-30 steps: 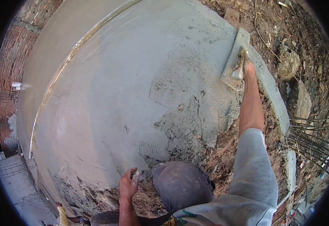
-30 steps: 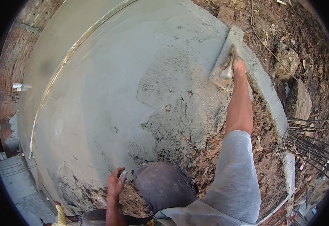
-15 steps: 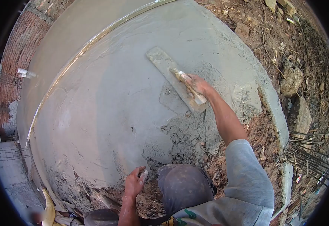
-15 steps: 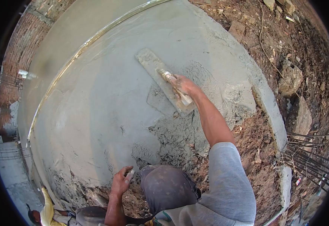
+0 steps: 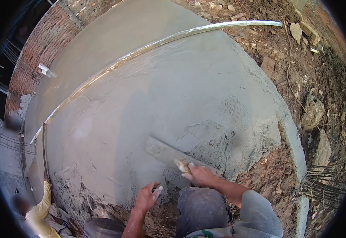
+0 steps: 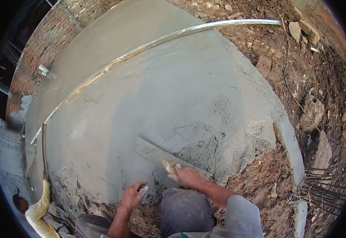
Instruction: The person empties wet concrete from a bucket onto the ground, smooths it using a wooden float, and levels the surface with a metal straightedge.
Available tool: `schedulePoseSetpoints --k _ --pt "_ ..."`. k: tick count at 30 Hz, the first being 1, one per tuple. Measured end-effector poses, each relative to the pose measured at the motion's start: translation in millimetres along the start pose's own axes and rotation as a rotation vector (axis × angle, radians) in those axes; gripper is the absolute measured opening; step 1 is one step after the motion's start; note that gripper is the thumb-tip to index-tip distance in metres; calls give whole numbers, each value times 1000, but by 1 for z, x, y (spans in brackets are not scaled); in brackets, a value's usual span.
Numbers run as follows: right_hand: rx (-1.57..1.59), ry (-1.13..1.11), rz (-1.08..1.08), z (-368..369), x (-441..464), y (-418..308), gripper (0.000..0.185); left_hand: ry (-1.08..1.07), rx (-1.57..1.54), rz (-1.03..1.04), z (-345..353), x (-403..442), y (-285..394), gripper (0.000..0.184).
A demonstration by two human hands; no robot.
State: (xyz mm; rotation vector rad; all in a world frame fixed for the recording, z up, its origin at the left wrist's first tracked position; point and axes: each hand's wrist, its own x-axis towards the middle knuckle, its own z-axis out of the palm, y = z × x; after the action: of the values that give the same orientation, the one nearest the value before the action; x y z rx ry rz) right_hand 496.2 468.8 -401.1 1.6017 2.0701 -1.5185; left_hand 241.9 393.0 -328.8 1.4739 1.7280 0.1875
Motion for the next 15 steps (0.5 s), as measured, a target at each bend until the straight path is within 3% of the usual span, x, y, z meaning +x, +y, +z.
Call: schedulePoseSetpoints --k 1,2,3,4,5,6,7,9,13,15 --pt "44 112 141 -18 -8 17 62 2 -6 7 0 2 -3 37" --pt "93 419 81 -19 -11 62 63 7 -11 14 -2 2 -5 37" --pt "107 562 196 -33 -24 92 61 -6 4 18 -6 1 -6 37" --pt "76 725 264 -52 -43 113 51 -22 19 20 -11 -1 -6 37" --pt "464 811 357 -68 -59 136 38 -40 28 19 -14 -3 -6 36" --pt "623 1033 344 -68 -61 190 31 -22 65 46 -19 -6 -7 37" --pt "306 1321 273 -60 -54 277 30 -10 95 63 -28 -10 -10 38" --pt "1084 1283 338 -94 -74 255 36 10 152 66 -44 -27 -14 38" --pt "1392 936 84 -119 -20 209 45 98 256 8 -83 -57 -19 37" --pt "1266 713 66 -116 22 170 39 114 246 -81 -91 -73 -18 36"
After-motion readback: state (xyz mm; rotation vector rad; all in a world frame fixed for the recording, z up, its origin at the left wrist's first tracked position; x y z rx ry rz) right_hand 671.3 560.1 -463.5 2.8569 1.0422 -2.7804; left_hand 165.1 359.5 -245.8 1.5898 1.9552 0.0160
